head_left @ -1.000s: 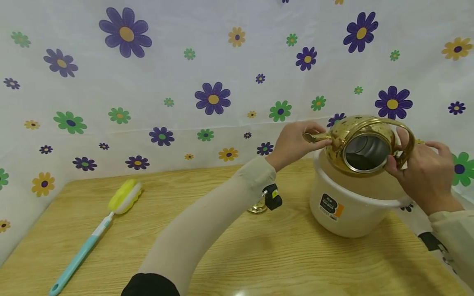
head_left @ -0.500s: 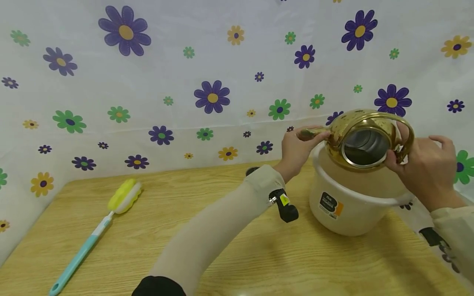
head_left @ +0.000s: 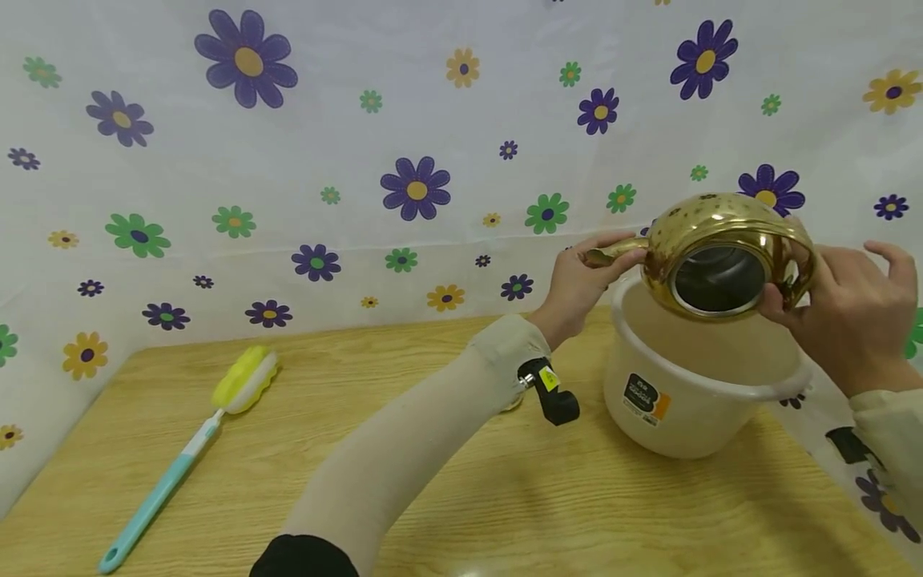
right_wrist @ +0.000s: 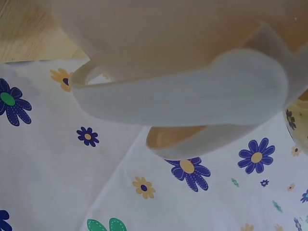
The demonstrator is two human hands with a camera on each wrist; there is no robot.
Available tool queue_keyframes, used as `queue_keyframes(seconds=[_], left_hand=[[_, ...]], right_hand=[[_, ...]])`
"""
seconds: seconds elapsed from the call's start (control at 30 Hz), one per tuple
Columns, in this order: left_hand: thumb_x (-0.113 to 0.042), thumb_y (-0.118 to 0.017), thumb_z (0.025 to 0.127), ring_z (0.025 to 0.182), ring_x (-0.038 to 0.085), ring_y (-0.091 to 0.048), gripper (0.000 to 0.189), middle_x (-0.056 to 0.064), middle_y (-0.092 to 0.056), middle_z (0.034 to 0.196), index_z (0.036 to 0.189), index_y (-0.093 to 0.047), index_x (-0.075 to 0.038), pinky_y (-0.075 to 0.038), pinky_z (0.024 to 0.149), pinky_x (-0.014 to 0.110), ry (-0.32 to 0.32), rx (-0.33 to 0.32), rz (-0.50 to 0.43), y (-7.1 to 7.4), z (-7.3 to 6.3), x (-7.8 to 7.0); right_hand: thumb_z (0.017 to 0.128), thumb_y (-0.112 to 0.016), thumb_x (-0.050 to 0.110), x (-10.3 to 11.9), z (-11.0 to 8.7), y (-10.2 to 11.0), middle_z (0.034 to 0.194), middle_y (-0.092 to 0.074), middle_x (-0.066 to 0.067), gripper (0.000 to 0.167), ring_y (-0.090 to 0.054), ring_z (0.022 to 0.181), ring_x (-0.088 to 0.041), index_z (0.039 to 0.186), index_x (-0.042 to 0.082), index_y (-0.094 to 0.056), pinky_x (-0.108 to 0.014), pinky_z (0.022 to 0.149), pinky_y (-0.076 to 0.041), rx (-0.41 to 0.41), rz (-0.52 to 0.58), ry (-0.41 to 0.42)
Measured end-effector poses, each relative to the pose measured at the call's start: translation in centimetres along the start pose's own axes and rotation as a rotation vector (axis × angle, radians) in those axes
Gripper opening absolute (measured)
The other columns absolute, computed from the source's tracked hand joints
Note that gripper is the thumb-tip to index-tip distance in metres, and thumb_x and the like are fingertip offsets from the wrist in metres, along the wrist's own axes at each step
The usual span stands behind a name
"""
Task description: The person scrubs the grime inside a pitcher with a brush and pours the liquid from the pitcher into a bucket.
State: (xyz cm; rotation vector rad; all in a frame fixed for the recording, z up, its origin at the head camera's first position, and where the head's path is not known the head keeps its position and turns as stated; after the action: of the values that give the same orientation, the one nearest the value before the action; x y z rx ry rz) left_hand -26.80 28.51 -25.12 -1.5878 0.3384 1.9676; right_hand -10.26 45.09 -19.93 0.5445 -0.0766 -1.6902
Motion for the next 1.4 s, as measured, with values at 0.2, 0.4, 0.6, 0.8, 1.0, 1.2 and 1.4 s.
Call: queue_keyframes(seconds=[0.2,0.4,0.6,0.8,1.0,1.2,1.4], left_hand=[[-0.021,-0.07,0.083,0.084,0.002,-0.061,0.035,0.004,-0.069,0.104,0.117,-0.067,-0.017,-0.051,0.08,0.018,-0.037,0.008,0.016,-0.7,0.8,-0.3],[-0.018,-0.069,0.084,0.101,0.006,-0.064,0.037,-0.001,-0.064,0.123,0.12,-0.065,-0.013,-0.051,0.086,0.019,-0.074,0.012,-0.028,-1.4,1.4,-0.6],[-0.014,-0.068,0.084,0.093,0.005,-0.063,0.034,0.002,-0.062,0.123,0.118,-0.066,-0.012,-0.052,0.084,0.019,-0.135,-0.026,-0.057,-1.4,1.2,-0.9],[-0.016,-0.068,0.085,0.085,0.002,-0.062,0.034,0.005,-0.064,0.115,0.118,-0.066,-0.013,-0.052,0.081,0.018,-0.137,-0.058,-0.051,-1.4,1.0,-1.1],[-0.014,-0.068,0.085,0.088,0.003,-0.062,0.033,0.005,-0.063,0.117,0.118,-0.065,-0.012,-0.052,0.084,0.02,-0.148,-0.054,-0.067,-1.3,1.0,-0.9],[-0.015,-0.068,0.085,0.085,0.001,-0.061,0.035,0.003,-0.063,0.118,0.12,-0.064,-0.013,-0.052,0.081,0.018,-0.175,-0.017,-0.033,-1.4,0.9,-1.1],[-0.014,-0.067,0.086,0.085,0.0,-0.061,0.037,0.003,-0.062,0.121,0.122,-0.062,-0.012,-0.053,0.08,0.019,-0.207,0.009,-0.028,-1.3,1.1,-1.1]], right_hand=[[0.091,-0.034,0.055,-0.8,-0.3,-0.4,0.084,-0.062,-0.031,0.069,-0.058,0.074,-0.045,0.121,0.0,-0.06,-0.057,0.096,-0.04,-0.103,0.04,-0.04],[0.092,-0.031,0.056,-1.2,-0.2,-0.7,0.085,-0.063,-0.031,0.067,-0.058,0.073,-0.045,0.125,0.005,-0.06,-0.056,0.095,-0.041,-0.208,0.053,-0.073],[0.096,-0.026,0.053,-1.0,-0.3,-1.2,0.09,-0.062,-0.034,0.067,-0.059,0.08,-0.046,0.136,0.003,-0.048,-0.06,0.093,-0.039,-0.073,0.002,-0.099],[0.097,-0.018,0.047,-0.7,-0.1,-1.3,0.097,-0.063,-0.034,0.07,-0.057,0.094,-0.047,0.124,-0.007,-0.054,-0.062,0.098,-0.033,0.136,-0.048,-0.142],[0.096,-0.014,0.05,-0.4,-0.1,-1.2,0.101,-0.063,-0.033,0.076,-0.053,0.101,-0.046,0.104,-0.011,-0.059,-0.065,0.1,-0.03,0.21,0.03,-0.105],[0.095,-0.019,0.06,-0.6,-0.5,-1.1,0.117,-0.057,-0.031,0.081,-0.051,0.103,-0.047,0.118,-0.008,-0.056,-0.064,0.1,-0.029,0.203,0.13,-0.102],[0.091,-0.018,0.069,-0.8,-0.6,-1.1,0.126,-0.053,-0.03,0.087,-0.05,0.105,-0.049,0.137,0.0,-0.044,-0.063,0.099,-0.029,0.227,0.164,-0.155]])
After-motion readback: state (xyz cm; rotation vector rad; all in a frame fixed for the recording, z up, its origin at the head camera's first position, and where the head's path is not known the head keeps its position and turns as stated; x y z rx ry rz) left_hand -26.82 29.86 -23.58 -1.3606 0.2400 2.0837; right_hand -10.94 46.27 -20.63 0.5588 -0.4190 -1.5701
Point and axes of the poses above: each hand's wrist, its own z-axis towards the middle knuckle, its own y-axis out of the back of the hand, x = y × z, the point moved 5 cm from there along z, towards the middle knuckle
